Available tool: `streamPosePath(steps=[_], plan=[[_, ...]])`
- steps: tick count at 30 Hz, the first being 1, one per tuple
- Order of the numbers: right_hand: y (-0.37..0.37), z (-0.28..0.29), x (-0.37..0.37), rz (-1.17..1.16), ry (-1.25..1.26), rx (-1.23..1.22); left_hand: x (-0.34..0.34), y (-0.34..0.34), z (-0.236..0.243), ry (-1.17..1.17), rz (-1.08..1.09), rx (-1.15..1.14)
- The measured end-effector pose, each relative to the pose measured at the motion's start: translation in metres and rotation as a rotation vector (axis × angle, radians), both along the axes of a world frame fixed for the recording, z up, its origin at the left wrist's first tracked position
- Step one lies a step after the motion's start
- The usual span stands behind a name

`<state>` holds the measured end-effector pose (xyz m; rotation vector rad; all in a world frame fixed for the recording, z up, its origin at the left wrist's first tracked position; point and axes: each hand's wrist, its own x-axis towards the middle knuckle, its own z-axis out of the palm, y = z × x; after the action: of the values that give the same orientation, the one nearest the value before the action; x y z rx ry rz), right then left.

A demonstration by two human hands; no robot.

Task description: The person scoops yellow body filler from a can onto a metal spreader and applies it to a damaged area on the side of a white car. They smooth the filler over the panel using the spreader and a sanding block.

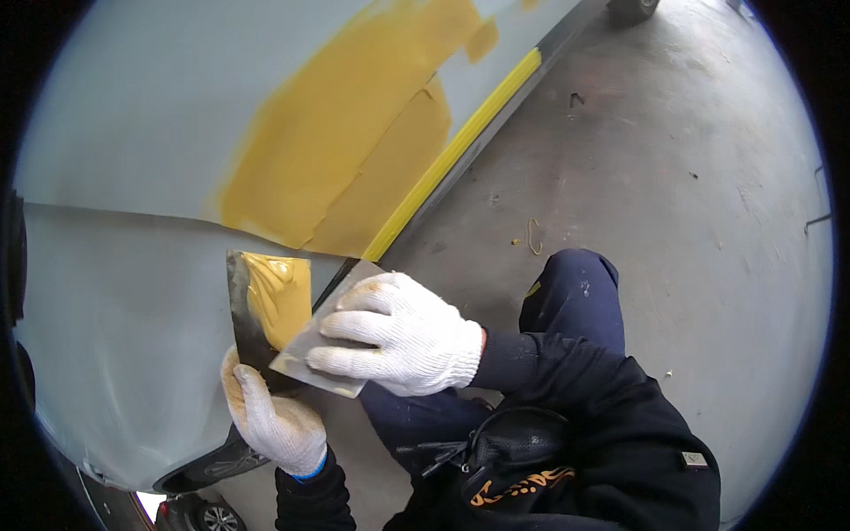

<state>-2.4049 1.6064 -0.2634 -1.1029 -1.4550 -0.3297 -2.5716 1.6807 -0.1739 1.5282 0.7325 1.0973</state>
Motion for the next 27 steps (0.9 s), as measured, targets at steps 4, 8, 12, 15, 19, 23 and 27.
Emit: streamPosePath(steps=[4,8,12,15,19,23,27], plan=[[0.006,-0.018,0.015,0.039,-0.148,-0.116,-0.007,0.021,-0.001,0.030,0.040,0.110],[0.007,-0.024,0.048,0.157,0.156,0.015,-0.011,0.036,0.011,-0.046,0.110,0.215],[0.007,-0.010,0.059,0.134,0.959,0.293,-0.025,0.067,0.025,-0.007,0.168,0.262],[0.015,0.003,0.090,0.126,1.364,0.615,-0.023,0.086,0.024,-0.044,0.018,0.291],[0.005,-0.037,0.147,-0.032,1.613,0.631,-0.017,0.108,0.015,0.005,-0.069,0.335],[0.009,-0.043,0.169,-0.066,1.670,0.792,-0.036,0.153,0.010,0.057,-0.243,0.329],[0.010,-0.045,0.157,-0.315,1.421,0.680,-0.048,0.181,0.005,0.071,-0.343,0.243]])
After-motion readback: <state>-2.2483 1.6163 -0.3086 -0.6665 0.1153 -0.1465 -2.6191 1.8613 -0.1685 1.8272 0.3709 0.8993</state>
